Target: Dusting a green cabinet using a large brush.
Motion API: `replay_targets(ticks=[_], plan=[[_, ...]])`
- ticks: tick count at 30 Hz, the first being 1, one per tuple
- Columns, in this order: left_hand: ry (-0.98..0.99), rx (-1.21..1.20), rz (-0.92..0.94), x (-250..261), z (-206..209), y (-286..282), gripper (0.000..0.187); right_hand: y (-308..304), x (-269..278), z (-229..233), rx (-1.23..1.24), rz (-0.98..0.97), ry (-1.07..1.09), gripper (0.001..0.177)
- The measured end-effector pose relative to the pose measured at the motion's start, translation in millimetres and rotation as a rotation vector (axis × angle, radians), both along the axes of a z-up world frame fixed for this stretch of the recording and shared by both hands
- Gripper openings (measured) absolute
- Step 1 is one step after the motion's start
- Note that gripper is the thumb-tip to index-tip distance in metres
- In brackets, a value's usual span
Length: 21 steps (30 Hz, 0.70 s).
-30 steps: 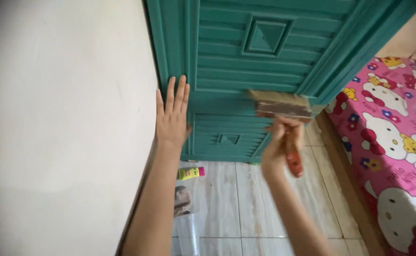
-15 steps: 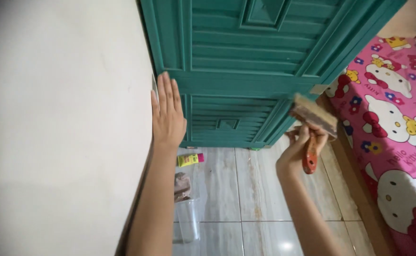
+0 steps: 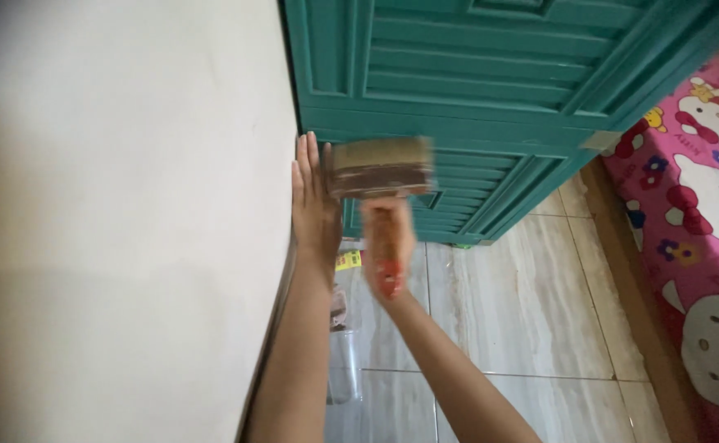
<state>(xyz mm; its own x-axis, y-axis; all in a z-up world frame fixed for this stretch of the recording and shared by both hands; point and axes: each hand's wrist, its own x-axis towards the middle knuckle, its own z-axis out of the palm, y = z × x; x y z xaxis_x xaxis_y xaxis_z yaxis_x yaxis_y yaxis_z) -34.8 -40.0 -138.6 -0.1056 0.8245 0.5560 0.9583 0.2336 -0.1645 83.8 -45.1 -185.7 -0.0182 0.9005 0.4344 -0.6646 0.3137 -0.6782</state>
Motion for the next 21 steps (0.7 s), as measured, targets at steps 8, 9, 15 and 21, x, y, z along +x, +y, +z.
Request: replay_targets(ticks=[8,9,15,21], plan=[[0.227,-0.129,0.192,0,4,2,0.068,23,140,29,0.016,-0.697,-0.422,0.015],[0.243,-0.106,0.205,0,4,2,0.067,18,151,43,-0.036,-0.743,-0.395,0.017],[0.285,-0.079,0.215,-1,9,2,0.065,39,124,-12,0.077,-0.764,-0.194,0.013],[0.152,0.012,0.079,-7,-13,3,0.061,12,6,-6,0.124,-0.009,-0.061,0.016]])
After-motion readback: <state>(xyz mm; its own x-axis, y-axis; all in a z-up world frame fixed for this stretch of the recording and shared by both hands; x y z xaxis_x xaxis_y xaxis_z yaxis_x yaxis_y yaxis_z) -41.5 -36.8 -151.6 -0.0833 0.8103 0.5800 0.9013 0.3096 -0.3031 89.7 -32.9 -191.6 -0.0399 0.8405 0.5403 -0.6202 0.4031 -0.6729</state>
